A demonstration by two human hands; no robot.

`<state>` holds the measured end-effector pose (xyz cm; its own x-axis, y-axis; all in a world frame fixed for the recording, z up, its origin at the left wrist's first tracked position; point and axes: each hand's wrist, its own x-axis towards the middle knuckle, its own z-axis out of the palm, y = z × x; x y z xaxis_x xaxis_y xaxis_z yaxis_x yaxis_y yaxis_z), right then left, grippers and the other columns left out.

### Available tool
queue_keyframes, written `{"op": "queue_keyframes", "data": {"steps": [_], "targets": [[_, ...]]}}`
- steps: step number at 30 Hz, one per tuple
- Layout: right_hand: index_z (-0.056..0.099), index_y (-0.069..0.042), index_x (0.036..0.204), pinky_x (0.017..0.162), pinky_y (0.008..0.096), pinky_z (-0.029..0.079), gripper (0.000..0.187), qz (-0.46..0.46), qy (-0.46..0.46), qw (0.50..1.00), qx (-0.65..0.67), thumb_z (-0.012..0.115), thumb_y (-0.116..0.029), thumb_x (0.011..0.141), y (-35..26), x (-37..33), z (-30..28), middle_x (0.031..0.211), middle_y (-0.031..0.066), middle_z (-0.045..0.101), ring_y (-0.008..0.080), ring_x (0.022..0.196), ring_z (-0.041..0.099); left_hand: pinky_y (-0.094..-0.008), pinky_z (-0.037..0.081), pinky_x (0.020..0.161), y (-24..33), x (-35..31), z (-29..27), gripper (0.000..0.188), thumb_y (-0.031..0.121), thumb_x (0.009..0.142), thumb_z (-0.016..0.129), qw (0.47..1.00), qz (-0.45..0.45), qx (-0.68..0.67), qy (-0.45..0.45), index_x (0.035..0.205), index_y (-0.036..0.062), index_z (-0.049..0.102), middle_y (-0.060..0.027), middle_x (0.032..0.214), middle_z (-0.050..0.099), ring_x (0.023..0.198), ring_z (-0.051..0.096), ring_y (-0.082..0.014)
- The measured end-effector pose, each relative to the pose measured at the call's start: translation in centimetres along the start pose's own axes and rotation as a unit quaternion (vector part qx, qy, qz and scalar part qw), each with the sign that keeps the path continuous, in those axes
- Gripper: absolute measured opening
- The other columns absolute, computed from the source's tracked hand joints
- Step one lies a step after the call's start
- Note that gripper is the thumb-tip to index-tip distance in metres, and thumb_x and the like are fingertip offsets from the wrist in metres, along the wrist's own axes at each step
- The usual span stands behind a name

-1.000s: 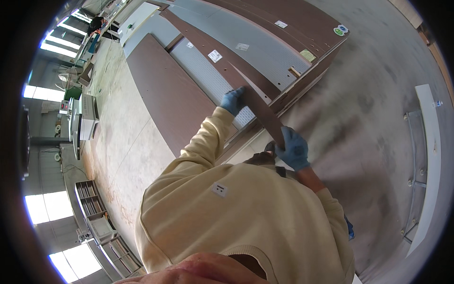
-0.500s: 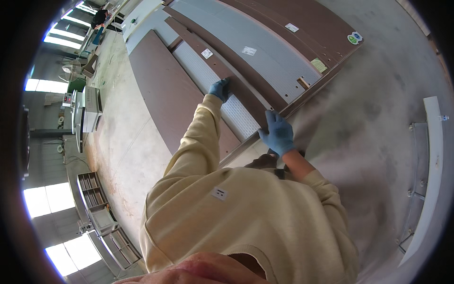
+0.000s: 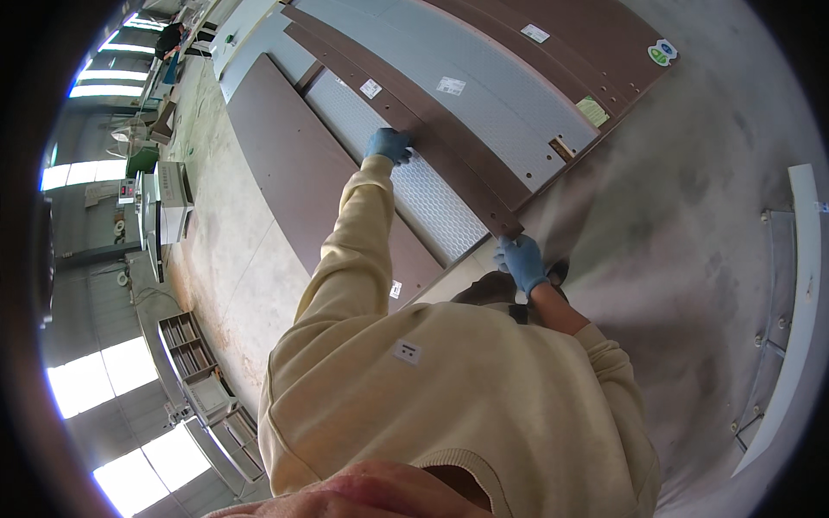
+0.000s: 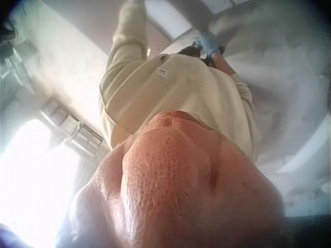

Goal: The person places a large brown panel onto a gray cabinet frame, then repeatedly picks up and positions several long trim strips along the panel edges. The person aligns each strip by hand and adjusts its position multiple times before moving to the next strip.

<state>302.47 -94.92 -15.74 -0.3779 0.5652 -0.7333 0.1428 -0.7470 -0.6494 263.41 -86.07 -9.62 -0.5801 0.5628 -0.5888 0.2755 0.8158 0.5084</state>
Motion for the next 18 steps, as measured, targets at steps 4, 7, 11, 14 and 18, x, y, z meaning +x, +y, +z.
{"op": "queue_keyframes", "data": {"steps": [4,7,11,14,18], "targets": [[0.059,0.000,0.101,0.053,0.0263,0.053,0.030,0.018,-0.005,1.000,-0.004,0.064,-0.029,0.104,-0.2,0.7,-0.1,0.084,0.0078,0.065,0.0151,0.065,0.065,-0.0453,0.055,0.096,0.5,-0.8,-0.7,0.047,0.039,0.094,0.062,0.945,0.120,0.207,0.223,0.126,0.0057,0.069,-0.0200,0.120,0.072,0.113,0.070,-0.0360],[0.058,0.001,0.101,0.052,0.0262,0.052,0.029,0.022,-0.006,1.000,-0.003,0.063,-0.028,0.105,-0.4,0.9,-0.2,0.085,0.0083,0.065,0.0157,0.065,0.065,-0.0497,0.033,0.121,-0.7,0.3,0.4,0.077,0.049,0.096,0.056,0.932,0.150,0.260,0.205,0.159,0.0091,0.039,-0.0193,0.167,0.034,0.152,0.037,-0.0374],[0.058,0.001,0.099,0.050,0.0260,0.049,0.029,0.010,-0.008,1.000,0.017,0.061,-0.027,0.105,-0.6,1.0,0.1,0.079,0.0066,0.063,0.0156,0.059,0.063,-0.0496,0.014,0.130,-2.4,2.8,2.6,0.092,0.057,0.099,0.050,0.940,0.154,0.242,0.184,0.168,0.0068,0.017,-0.0178,0.176,0.011,0.163,0.013,-0.0351],[0.059,-0.003,0.086,0.048,0.0266,0.045,0.032,-0.018,-0.013,1.000,-0.002,0.059,-0.029,0.105,-0.9,1.2,0.5,0.068,0.0028,0.058,0.0137,0.054,0.059,-0.0506,0.015,0.130,-3.3,4.7,2.6,0.093,0.059,0.099,0.049,0.936,0.162,0.244,0.195,0.168,0.0042,0.018,-0.0178,0.176,0.012,0.162,0.015,-0.0355],[0.058,-0.003,0.070,0.048,0.0348,0.046,0.044,-0.045,0.015,0.995,-0.083,0.056,-0.031,0.104,-0.9,2.5,0.9,0.061,0.0047,0.059,0.0167,0.048,0.057,-0.0511,0.019,0.129,-3.8,6.7,1.9,0.094,0.061,0.099,0.049,0.927,0.198,0.237,0.212,0.167,0.0029,0.019,-0.0207,0.174,0.017,0.161,0.020,-0.0368]]}}
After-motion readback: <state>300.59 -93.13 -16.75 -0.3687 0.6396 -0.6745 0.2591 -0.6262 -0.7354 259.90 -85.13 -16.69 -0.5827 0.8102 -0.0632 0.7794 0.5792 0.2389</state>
